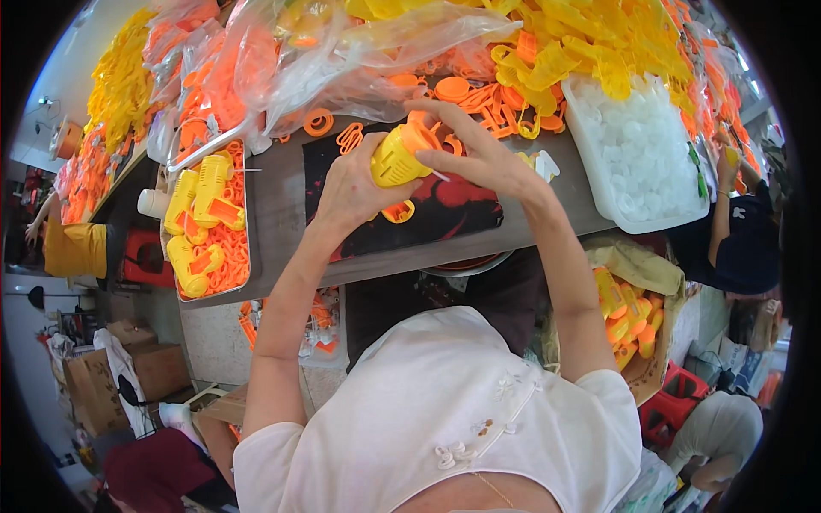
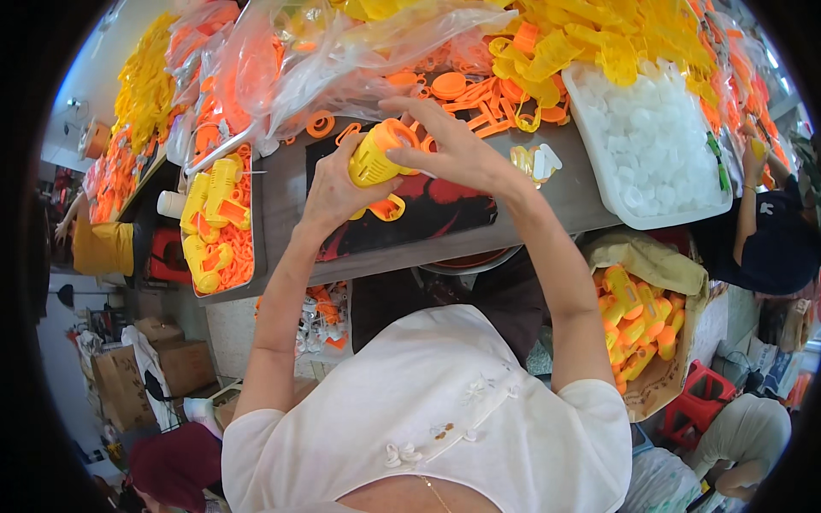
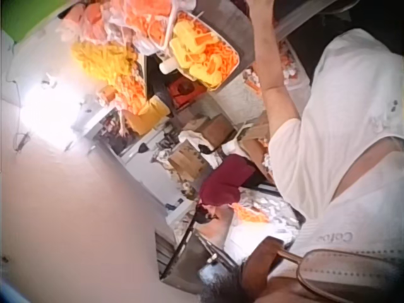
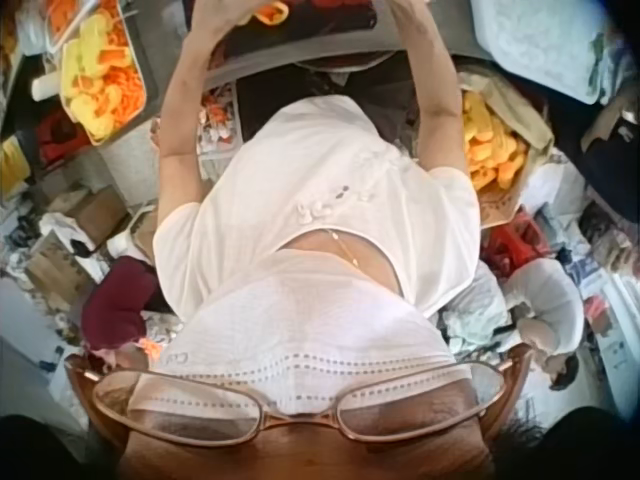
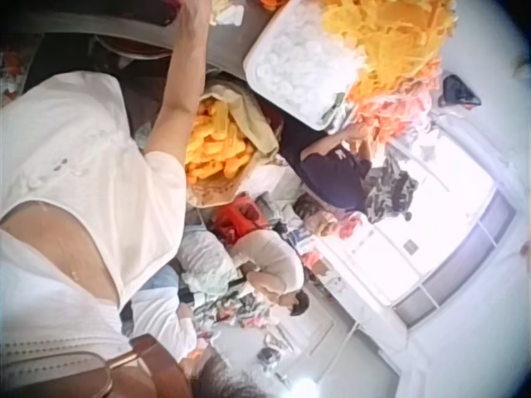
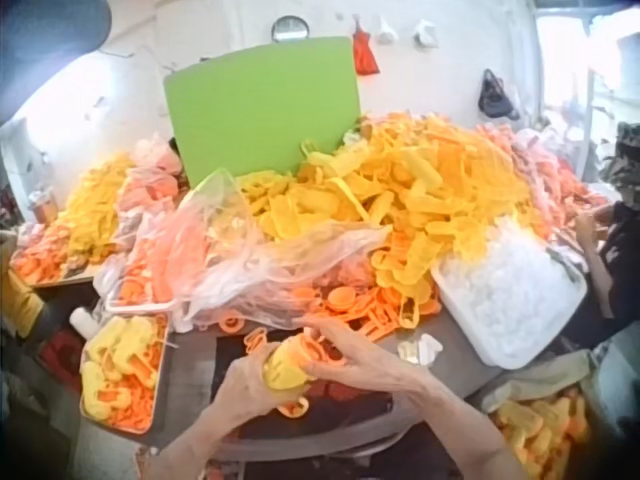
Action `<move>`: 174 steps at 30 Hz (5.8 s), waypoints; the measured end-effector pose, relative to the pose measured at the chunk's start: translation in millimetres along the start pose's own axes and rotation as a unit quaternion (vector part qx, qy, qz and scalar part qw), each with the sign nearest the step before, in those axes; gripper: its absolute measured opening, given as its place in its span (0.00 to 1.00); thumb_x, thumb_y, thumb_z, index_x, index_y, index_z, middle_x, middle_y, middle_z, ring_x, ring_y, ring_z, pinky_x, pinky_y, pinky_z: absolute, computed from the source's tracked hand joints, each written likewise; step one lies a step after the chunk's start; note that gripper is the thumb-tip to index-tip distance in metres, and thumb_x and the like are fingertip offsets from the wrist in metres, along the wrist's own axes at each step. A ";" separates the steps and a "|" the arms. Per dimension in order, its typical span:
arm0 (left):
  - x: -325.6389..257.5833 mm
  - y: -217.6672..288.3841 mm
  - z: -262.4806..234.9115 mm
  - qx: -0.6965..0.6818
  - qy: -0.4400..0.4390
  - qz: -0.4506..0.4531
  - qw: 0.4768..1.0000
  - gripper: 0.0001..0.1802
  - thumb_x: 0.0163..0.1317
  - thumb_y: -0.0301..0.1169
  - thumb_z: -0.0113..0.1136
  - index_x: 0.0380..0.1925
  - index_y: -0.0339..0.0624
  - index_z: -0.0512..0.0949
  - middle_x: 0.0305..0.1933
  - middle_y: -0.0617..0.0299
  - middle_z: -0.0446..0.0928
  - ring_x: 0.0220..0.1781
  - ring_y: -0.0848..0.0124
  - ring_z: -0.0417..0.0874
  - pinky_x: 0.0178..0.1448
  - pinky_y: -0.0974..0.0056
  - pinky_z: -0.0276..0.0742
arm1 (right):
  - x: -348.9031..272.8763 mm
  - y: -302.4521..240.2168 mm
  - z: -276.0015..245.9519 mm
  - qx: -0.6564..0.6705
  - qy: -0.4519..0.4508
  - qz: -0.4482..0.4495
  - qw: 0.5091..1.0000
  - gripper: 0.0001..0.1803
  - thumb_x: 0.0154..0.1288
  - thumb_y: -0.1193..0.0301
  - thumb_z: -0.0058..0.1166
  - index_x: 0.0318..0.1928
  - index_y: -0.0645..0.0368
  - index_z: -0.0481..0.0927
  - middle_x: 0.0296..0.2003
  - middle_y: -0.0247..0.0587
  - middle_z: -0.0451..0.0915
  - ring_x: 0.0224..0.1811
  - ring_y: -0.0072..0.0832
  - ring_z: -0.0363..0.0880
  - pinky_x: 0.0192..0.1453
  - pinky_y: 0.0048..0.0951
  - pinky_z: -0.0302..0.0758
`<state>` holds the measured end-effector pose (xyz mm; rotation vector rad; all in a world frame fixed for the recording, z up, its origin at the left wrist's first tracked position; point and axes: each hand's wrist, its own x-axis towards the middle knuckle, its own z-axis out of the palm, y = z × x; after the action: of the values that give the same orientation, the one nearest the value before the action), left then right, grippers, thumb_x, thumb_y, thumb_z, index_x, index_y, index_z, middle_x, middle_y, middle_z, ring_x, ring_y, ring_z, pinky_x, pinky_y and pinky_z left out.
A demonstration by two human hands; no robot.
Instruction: Assembling plastic toy guns by attaching orange components to yellow gun bodies.
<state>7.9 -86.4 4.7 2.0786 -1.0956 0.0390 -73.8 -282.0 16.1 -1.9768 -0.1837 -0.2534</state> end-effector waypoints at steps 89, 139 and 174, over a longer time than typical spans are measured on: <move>-83.2 -21.2 -13.5 -0.819 0.043 -0.135 0.556 0.34 0.70 0.54 0.43 0.65 0.39 0.62 0.53 0.50 0.74 0.57 0.54 0.75 0.66 0.44 0.67 | 51.9 81.1 -28.1 -0.026 0.026 0.125 0.991 0.09 0.64 0.69 0.55 0.41 0.59 0.81 0.33 0.38 0.80 0.37 0.23 0.78 0.41 0.27 0.73; -85.6 -6.2 -20.0 0.181 0.141 -0.071 0.971 0.60 0.39 0.36 0.77 0.72 0.47 0.51 0.71 0.43 0.49 0.76 0.49 0.41 0.76 0.44 0.45 | -24.4 -3.3 89.9 0.145 0.125 0.108 0.976 0.27 0.59 0.66 0.65 0.56 0.66 0.74 0.46 0.40 0.81 0.45 0.23 0.80 0.49 0.25 0.76; -34.4 -6.1 54.4 -0.162 0.090 0.020 0.983 0.38 0.42 0.31 0.77 0.55 0.38 0.70 0.45 0.49 0.80 0.46 0.55 0.84 0.50 0.59 0.80 | -10.3 20.7 37.1 -0.181 0.146 -0.003 0.973 0.11 0.73 0.66 0.43 0.42 0.59 0.77 0.37 0.36 0.79 0.43 0.28 0.74 0.52 0.28 0.67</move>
<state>-26.0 -95.6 -49.5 1.7272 -0.9643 0.0632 -75.2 -256.6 -19.4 -2.2685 0.0522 -0.6118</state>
